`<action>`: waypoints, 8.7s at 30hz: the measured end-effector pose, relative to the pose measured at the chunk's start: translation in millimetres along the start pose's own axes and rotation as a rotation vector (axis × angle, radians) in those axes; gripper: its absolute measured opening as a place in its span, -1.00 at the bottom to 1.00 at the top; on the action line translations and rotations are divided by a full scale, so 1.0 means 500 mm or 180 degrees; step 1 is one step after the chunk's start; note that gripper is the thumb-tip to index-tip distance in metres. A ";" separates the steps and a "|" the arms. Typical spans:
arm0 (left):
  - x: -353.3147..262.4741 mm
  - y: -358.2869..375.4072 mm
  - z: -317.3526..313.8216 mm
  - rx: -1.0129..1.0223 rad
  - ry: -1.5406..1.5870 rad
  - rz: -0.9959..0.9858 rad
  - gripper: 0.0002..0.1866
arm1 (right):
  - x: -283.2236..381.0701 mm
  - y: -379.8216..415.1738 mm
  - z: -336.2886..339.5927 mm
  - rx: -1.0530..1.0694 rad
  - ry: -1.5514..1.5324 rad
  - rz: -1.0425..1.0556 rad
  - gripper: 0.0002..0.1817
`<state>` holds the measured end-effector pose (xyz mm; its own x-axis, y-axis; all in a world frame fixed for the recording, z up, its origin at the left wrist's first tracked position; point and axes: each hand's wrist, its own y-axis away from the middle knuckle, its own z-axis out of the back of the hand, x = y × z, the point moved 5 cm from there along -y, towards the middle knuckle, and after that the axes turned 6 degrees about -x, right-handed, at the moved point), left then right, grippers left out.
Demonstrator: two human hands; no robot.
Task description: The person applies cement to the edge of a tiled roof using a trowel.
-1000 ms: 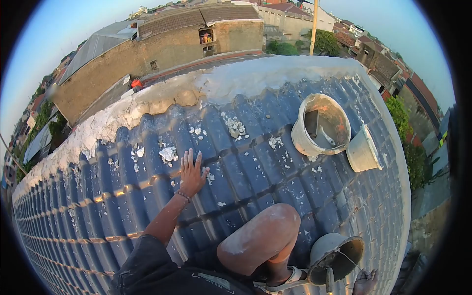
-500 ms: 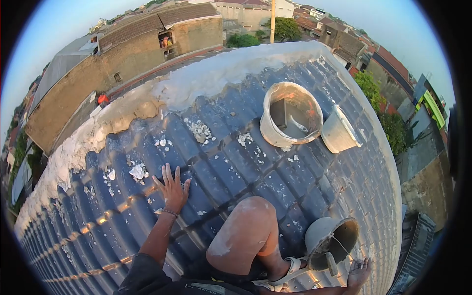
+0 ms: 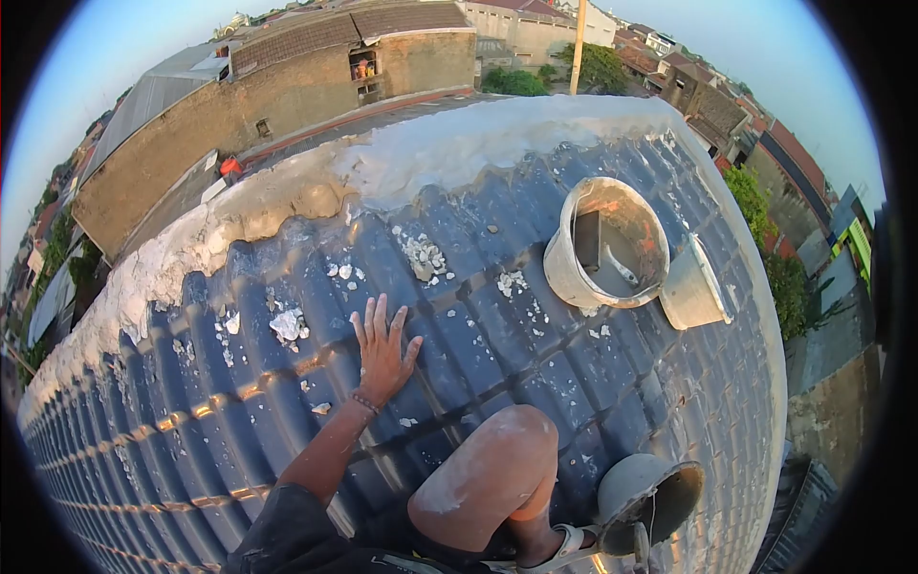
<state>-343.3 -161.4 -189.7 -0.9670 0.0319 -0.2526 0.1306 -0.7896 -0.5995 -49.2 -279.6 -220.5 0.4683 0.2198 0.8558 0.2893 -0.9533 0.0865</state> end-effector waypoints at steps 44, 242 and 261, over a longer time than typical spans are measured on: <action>-0.120 -0.046 -0.151 0.0842 0.0531 -0.0728 -0.48 | 0.592 -0.487 0.845 -0.3171 -0.0136 0.0080 -0.01; 0.324 0.077 0.071 0.0739 -0.0501 0.0019 0.02 | 0.289 -1.000 -0.465 -0.0625 0.3818 0.2879 -0.75; 0.324 0.078 0.069 0.0824 -0.0463 0.0050 0.03 | 0.163 -0.968 -0.578 0.0248 0.4399 0.1536 -0.73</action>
<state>-502.3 -208.2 -228.0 -0.9890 -0.0549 -0.1375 0.1037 -0.9199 -0.3782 -392.5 139.7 -45.2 -0.6117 -0.5223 0.5942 0.4044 -0.8520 -0.3325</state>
